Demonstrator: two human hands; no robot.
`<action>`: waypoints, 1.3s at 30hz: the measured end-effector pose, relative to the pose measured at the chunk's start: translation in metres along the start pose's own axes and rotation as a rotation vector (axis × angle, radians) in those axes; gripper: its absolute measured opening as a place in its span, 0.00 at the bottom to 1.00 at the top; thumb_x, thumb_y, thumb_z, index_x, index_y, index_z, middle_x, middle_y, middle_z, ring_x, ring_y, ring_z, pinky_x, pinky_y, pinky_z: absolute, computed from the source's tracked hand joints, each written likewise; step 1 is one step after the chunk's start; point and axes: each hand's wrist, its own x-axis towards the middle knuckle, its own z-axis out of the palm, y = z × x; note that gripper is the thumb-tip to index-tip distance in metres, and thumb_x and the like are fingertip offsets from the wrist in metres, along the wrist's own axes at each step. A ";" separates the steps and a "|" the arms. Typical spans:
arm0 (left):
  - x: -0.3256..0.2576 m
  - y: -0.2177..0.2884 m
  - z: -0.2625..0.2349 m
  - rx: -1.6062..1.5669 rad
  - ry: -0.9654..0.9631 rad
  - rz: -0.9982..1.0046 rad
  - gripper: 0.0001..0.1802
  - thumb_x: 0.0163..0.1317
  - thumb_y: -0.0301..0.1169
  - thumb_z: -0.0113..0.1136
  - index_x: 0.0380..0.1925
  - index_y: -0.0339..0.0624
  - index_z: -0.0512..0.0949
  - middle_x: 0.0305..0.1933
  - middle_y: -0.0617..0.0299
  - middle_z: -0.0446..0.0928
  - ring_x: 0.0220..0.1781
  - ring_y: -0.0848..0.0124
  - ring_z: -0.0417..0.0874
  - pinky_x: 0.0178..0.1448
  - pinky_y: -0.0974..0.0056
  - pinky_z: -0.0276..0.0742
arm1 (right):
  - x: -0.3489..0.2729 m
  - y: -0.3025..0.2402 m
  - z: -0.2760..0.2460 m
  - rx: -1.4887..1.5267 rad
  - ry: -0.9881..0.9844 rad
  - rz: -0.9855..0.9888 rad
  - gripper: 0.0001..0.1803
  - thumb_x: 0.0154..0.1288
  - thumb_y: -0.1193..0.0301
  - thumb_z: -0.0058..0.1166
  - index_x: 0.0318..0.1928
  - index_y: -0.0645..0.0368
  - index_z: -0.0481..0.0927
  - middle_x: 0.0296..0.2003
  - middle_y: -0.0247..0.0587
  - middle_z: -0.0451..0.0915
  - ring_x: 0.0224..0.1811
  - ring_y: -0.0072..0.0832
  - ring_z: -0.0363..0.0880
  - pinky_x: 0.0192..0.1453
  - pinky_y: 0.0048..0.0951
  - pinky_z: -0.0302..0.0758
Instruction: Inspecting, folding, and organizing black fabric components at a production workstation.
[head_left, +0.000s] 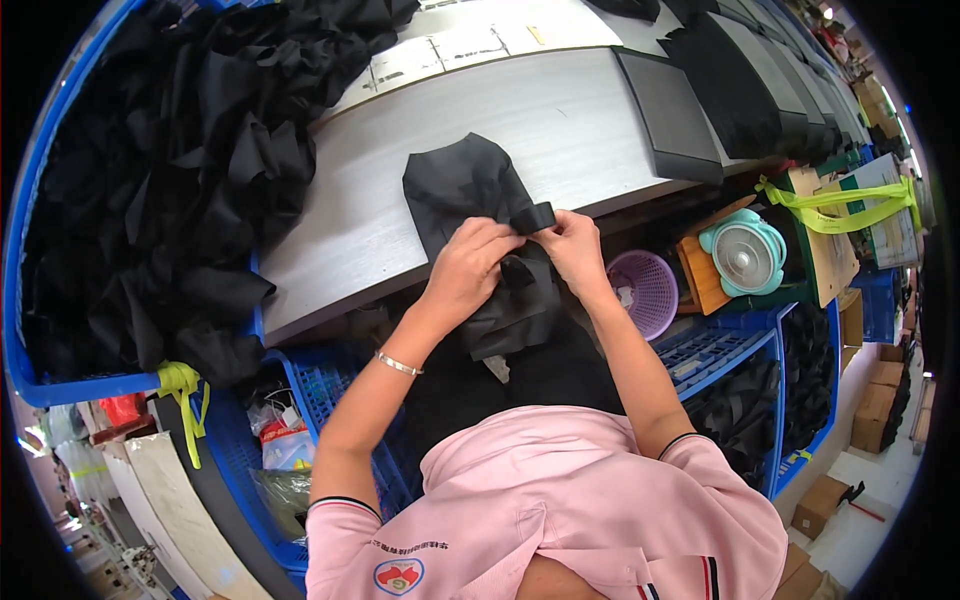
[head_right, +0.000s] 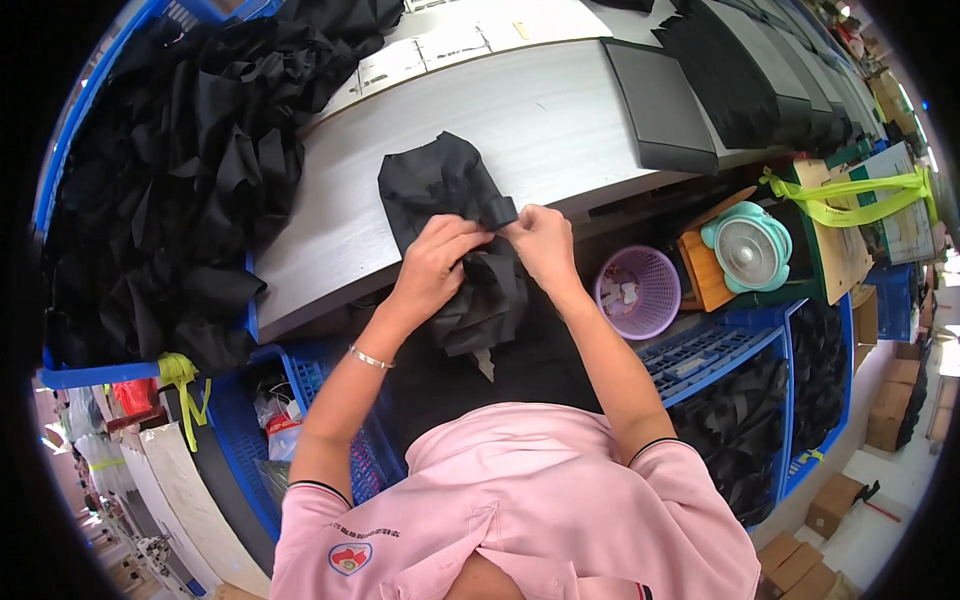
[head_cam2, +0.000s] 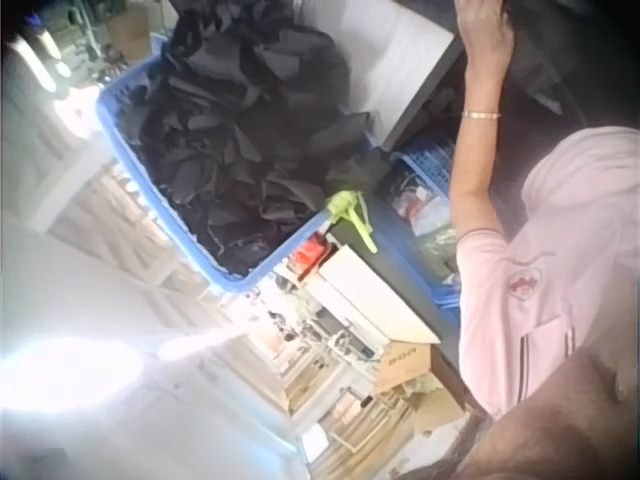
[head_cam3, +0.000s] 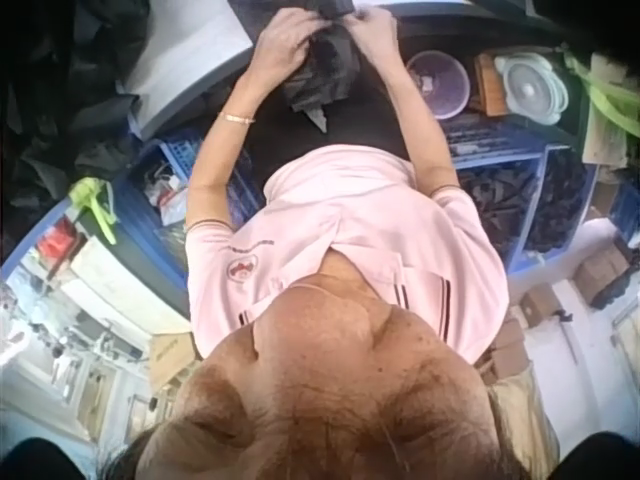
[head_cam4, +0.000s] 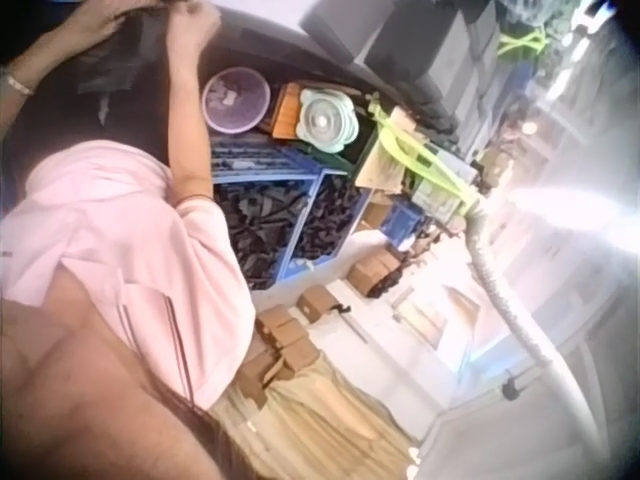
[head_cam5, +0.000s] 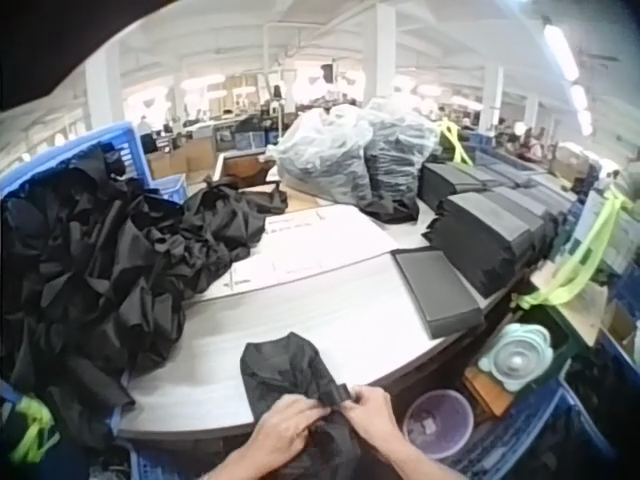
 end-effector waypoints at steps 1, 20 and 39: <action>0.008 -0.005 0.002 0.055 -0.044 0.080 0.12 0.55 0.23 0.69 0.39 0.40 0.82 0.46 0.55 0.80 0.53 0.55 0.79 0.60 0.55 0.74 | 0.004 0.004 0.000 0.002 -0.034 0.011 0.17 0.58 0.65 0.68 0.28 0.71 0.81 0.21 0.35 0.81 0.28 0.17 0.74 0.34 0.27 0.74; 0.068 -0.066 0.012 0.646 -0.026 -0.085 0.31 0.72 0.52 0.49 0.69 0.48 0.68 0.73 0.46 0.65 0.75 0.49 0.63 0.74 0.50 0.58 | -0.124 0.037 -0.034 0.393 -0.146 0.121 0.12 0.68 0.71 0.61 0.47 0.62 0.76 0.31 0.32 0.79 0.27 0.15 0.76 0.31 0.18 0.74; 0.058 -0.062 0.002 0.534 0.002 -0.140 0.41 0.67 0.53 0.59 0.71 0.39 0.63 0.75 0.46 0.63 0.77 0.52 0.60 0.77 0.52 0.56 | -0.095 0.012 -0.066 0.562 -0.133 0.065 0.04 0.66 0.77 0.55 0.40 0.61 0.78 0.37 0.32 0.78 0.31 0.16 0.75 0.34 0.20 0.72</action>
